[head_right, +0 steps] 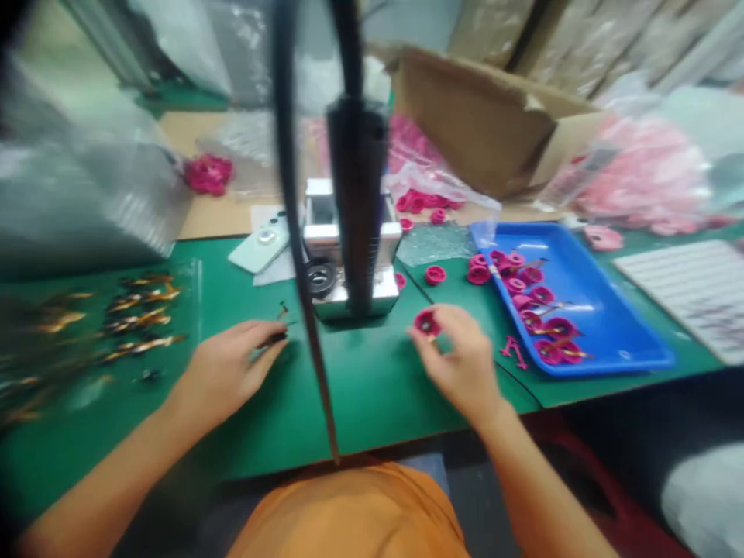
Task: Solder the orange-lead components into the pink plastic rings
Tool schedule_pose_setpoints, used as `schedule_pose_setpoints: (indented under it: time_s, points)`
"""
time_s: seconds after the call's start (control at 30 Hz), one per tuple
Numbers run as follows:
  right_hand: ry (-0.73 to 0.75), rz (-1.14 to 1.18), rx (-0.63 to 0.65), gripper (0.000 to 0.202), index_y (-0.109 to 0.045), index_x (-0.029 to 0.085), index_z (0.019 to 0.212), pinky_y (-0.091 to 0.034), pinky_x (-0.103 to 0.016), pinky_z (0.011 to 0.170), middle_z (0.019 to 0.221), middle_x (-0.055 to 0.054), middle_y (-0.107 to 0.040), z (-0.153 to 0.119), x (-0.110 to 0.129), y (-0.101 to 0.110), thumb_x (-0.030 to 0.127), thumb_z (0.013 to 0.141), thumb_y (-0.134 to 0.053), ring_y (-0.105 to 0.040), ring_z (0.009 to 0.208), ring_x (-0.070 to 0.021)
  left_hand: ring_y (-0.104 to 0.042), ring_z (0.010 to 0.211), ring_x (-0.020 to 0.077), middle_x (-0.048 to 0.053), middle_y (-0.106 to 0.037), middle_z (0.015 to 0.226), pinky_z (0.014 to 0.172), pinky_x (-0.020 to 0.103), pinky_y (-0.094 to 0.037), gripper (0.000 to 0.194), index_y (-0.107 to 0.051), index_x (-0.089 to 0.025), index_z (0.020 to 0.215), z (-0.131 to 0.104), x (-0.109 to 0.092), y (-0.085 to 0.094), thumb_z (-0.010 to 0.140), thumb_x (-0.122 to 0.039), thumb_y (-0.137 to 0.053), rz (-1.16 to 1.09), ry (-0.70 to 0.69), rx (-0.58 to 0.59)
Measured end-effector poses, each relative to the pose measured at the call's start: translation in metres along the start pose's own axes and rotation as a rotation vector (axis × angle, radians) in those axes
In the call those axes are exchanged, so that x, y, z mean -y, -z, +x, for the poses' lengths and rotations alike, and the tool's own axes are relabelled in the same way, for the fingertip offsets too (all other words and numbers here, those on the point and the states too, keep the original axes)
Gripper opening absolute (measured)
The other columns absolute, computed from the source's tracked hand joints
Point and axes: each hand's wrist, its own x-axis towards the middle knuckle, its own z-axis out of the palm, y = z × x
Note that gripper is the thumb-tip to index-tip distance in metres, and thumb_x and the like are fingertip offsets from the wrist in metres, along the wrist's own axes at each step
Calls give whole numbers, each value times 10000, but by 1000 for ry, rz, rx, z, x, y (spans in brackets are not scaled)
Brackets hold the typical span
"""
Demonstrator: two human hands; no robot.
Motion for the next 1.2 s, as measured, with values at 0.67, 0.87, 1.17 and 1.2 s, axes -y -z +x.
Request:
schedule_pose_setpoints:
  time_s: [0.67, 0.87, 1.17, 1.2]
  points:
    - [43, -170, 373, 252, -593, 226, 846, -387, -362, 742, 835, -74, -692, 80, -51, 12, 424, 954, -704, -611, 764, -245, -857, 948, 265, 49, -859, 1133, 845, 368, -732, 193, -810, -283, 1087, -43, 1, -5, 1023, -288, -628, -138, 53, -72]
    - [161, 40, 613, 207, -666, 227, 993, -480, -424, 849, 974, -79, -755, 13, 33, -31, 423, 999, -733, -708, 882, -284, -844, 965, 224, 30, -857, 1040, 911, 343, -717, 139, -781, -252, 936, -18, -34, -4, 993, -203, -665, -392, 42, -109]
    - [144, -8, 711, 335, -719, 203, 903, -390, -424, 753, 877, -100, -754, 6, 50, -57, 523, 963, -797, -720, 858, -334, -841, 879, 206, 23, -867, 968, 858, 329, -719, 113, -832, -252, 928, 7, -60, -33, 956, -187, -743, -626, 3, -6]
    - [147, -14, 720, 303, -733, 202, 924, -389, -424, 751, 895, -102, -746, 6, 51, -54, 493, 946, -812, -714, 862, -334, -843, 898, 211, 30, -869, 986, 872, 336, -720, 112, -829, -248, 953, 7, -60, -32, 958, -187, -736, -606, -16, 8]
